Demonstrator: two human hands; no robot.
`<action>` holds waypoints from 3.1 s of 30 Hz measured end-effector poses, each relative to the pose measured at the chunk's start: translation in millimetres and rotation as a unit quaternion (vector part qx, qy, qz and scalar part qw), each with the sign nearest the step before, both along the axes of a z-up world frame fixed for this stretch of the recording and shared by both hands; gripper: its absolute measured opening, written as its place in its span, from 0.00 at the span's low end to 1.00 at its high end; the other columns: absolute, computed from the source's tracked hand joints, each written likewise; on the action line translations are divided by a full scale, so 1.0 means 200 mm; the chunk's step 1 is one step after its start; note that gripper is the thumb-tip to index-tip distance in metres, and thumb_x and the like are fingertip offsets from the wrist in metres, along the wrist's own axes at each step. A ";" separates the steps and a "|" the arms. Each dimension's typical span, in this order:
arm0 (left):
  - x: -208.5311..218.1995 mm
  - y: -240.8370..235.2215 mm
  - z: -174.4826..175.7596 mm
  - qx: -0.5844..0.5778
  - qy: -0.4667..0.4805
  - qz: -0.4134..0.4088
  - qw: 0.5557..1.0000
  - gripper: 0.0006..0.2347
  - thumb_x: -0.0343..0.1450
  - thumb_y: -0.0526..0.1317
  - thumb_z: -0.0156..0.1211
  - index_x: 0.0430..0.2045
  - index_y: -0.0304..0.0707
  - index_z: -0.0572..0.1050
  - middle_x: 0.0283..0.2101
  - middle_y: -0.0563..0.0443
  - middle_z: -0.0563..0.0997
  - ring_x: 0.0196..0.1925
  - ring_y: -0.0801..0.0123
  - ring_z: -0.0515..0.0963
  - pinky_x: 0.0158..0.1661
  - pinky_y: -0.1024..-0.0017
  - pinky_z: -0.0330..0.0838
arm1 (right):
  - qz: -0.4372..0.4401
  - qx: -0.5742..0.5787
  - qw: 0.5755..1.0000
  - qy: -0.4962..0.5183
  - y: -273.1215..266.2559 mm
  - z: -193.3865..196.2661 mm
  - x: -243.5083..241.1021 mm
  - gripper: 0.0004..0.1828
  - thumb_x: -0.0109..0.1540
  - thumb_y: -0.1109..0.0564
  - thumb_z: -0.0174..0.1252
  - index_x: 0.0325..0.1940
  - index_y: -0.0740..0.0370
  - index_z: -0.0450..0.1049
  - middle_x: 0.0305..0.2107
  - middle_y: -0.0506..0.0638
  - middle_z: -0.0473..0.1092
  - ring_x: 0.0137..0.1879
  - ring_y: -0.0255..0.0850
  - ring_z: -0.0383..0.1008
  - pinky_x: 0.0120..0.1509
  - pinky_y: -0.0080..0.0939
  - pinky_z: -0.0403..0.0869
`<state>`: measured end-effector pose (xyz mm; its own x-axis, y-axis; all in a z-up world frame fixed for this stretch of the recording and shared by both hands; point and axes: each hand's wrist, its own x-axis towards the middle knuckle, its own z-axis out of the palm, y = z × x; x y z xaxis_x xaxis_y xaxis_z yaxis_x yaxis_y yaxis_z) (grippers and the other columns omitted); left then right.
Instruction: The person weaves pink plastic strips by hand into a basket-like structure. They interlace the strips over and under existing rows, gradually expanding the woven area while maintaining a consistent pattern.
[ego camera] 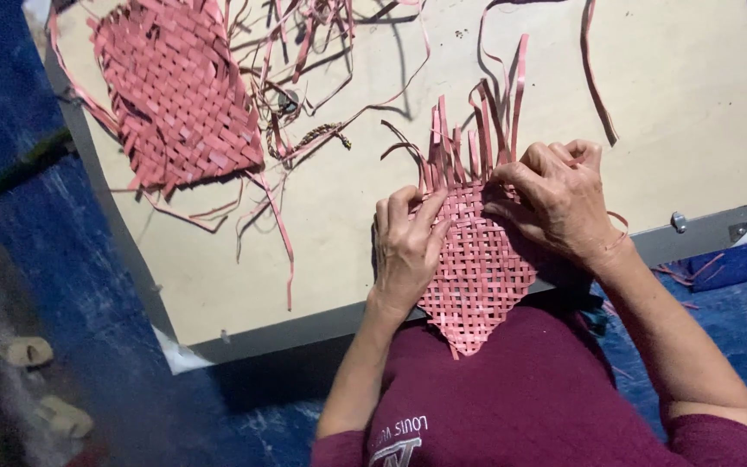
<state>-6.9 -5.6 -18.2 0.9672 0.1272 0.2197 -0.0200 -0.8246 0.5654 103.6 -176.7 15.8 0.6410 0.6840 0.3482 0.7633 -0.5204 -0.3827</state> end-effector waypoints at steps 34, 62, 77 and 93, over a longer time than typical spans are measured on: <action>0.23 -0.20 0.13 -0.154 -0.042 -0.104 0.982 0.16 0.64 0.18 0.41 0.43 0.32 0.65 0.34 0.43 0.69 0.38 0.58 0.72 0.42 0.64 0.70 | -0.012 -0.007 1.000 -0.005 -0.07 -0.17 0.01 0.16 0.47 0.47 0.63 0.35 0.49 0.70 0.23 0.44 0.59 0.31 0.40 0.63 0.49 0.43 0.55; 0.25 -0.20 -0.04 -0.223 -0.068 -0.007 0.972 0.04 0.70 0.33 0.44 0.24 0.34 0.66 0.34 0.52 0.64 0.37 0.65 0.74 0.38 0.68 0.74 | -0.017 0.155 0.961 0.229 0.00 0.09 0.02 0.10 0.54 0.68 0.55 0.37 0.60 0.74 0.36 0.57 0.65 0.35 0.50 0.70 0.42 0.47 0.68; 0.25 -0.18 -0.02 -0.247 -0.096 -0.005 0.964 0.03 0.70 0.32 0.44 0.27 0.33 0.65 0.32 0.48 0.66 0.38 0.52 0.74 0.41 0.64 0.70 | -0.078 -0.161 0.961 -0.210 0.12 0.05 0.13 0.07 0.54 0.49 0.60 0.26 0.46 0.68 0.32 0.40 0.62 0.39 0.37 0.62 0.37 0.34 0.63; 0.25 -0.17 0.06 -0.263 -0.075 -0.005 0.962 0.04 0.70 0.30 0.41 0.31 0.32 0.67 0.34 0.47 0.66 0.39 0.55 0.74 0.42 0.61 0.71 | -0.138 0.166 0.926 0.309 0.18 0.09 0.07 0.28 0.52 0.65 0.59 0.53 0.58 0.56 0.28 0.61 0.70 0.31 0.48 0.73 0.31 0.39 0.70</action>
<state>44.1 -40.3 -6.4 0.9318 0.2490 0.2642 -0.1403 -0.4243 0.8946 116.9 -140.9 34.4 0.9223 0.3861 0.0184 0.2011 -0.4386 -0.8759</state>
